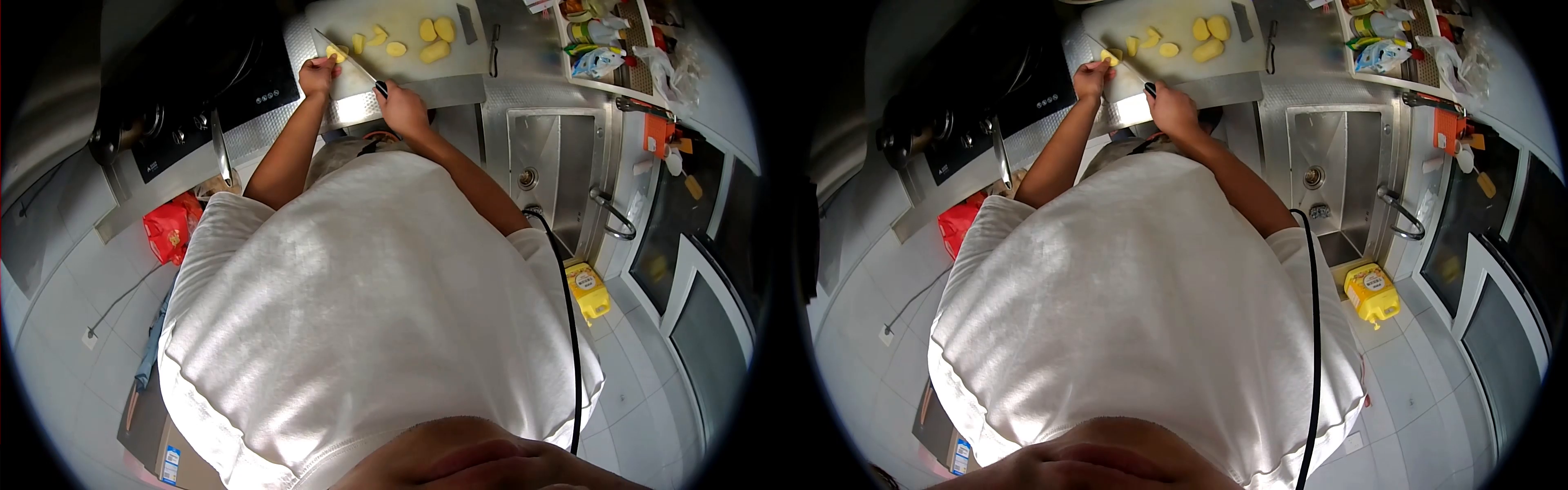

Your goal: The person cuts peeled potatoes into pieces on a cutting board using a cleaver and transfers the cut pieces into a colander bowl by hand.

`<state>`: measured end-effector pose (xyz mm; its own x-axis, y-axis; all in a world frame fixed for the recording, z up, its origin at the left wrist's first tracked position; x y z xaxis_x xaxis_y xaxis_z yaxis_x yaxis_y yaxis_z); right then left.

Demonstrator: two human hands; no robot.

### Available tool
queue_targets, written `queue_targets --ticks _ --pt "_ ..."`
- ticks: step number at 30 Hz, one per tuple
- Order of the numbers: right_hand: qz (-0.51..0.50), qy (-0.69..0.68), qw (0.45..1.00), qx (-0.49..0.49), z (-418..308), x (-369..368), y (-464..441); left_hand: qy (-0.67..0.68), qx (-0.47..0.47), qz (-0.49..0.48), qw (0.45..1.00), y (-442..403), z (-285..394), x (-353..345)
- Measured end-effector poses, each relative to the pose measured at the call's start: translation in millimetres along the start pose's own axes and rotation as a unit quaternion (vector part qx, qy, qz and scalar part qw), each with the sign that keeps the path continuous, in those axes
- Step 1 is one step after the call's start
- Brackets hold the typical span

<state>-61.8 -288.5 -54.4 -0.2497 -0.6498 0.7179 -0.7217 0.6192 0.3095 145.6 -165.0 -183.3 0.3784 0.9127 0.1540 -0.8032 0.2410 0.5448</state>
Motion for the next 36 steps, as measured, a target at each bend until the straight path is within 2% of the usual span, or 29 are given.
queue_targets --ticks 3,5,8,12,14,16,17,18,19,20,22,23,25,32,36 --pt "-0.008 0.008 1.000 -0.007 2.1 -4.8 -4.9 -0.023 0.015 0.006 1.000 0.6 2.2 -0.7" --pt "-0.017 0.005 1.000 -0.014 3.9 -6.9 -6.7 0.046 0.060 -0.005 0.997 1.3 -4.1 -5.1" --pt "-0.021 0.004 1.000 -0.009 10.8 -13.9 -17.3 0.061 0.088 -0.012 0.994 1.0 -1.1 -8.7" --pt "-0.002 -0.012 1.000 0.016 27.1 -19.4 -37.3 0.019 0.096 -0.010 0.995 -3.2 -3.1 -2.6" --pt "-0.080 -0.083 0.993 -0.007 39.7 -22.7 -46.1 0.008 0.083 -0.009 0.997 -5.5 -3.5 -2.0" --pt "-0.078 -0.128 0.989 0.019 53.2 -20.6 -56.2 0.009 0.080 -0.016 0.997 -11.2 -7.1 -1.5" --pt "-0.146 -0.231 0.958 -0.085 64.7 -21.8 -53.6 0.009 0.078 -0.024 0.997 -14.7 -9.3 -2.2" --pt "-0.211 -0.328 0.902 -0.186 76.3 -30.3 -43.6 0.009 0.077 -0.024 0.997 -16.1 -9.5 -3.5" --pt "-0.204 -0.382 0.881 -0.191 75.7 -26.0 -38.9 0.006 0.067 -0.006 0.998 -17.7 -8.1 -1.8" --pt "-0.206 -0.381 0.881 -0.191 76.0 -21.4 -36.1 0.004 0.057 0.013 0.998 -19.1 -7.1 0.6" --pt "-0.150 -0.259 0.945 -0.134 83.5 -6.7 -37.2 0.003 0.044 0.015 0.999 -15.1 -1.1 -0.3" --pt "-0.150 -0.257 0.945 -0.135 86.5 -9.3 -31.8 0.001 0.031 0.014 0.999 -12.5 2.6 -2.2" --pt "-0.030 -0.164 0.985 0.053 65.9 12.2 -30.1 -0.009 0.005 0.018 1.000 -17.7 -5.0 -5.6" --pt "-0.018 -0.037 0.999 0.034 15.0 22.8 -8.4 -0.061 -0.079 0.033 0.994 -26.0 -14.7 8.5" --pt "-0.012 -0.008 0.999 0.033 2.5 17.5 -8.8 -0.020 -0.083 0.016 0.996 -15.1 -4.9 9.9"
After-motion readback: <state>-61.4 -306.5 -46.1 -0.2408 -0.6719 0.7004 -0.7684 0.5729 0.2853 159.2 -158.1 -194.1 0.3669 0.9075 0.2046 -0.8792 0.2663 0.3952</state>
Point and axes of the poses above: each hand's wrist, its own y-axis away from the middle knuckle, its own x-axis out of the back of the hand, z = x × y, the point moved 9 cm from there along -y, towards the middle knuckle, and after that the axes turned 7 degrees about -y, right-handed, at the moved point
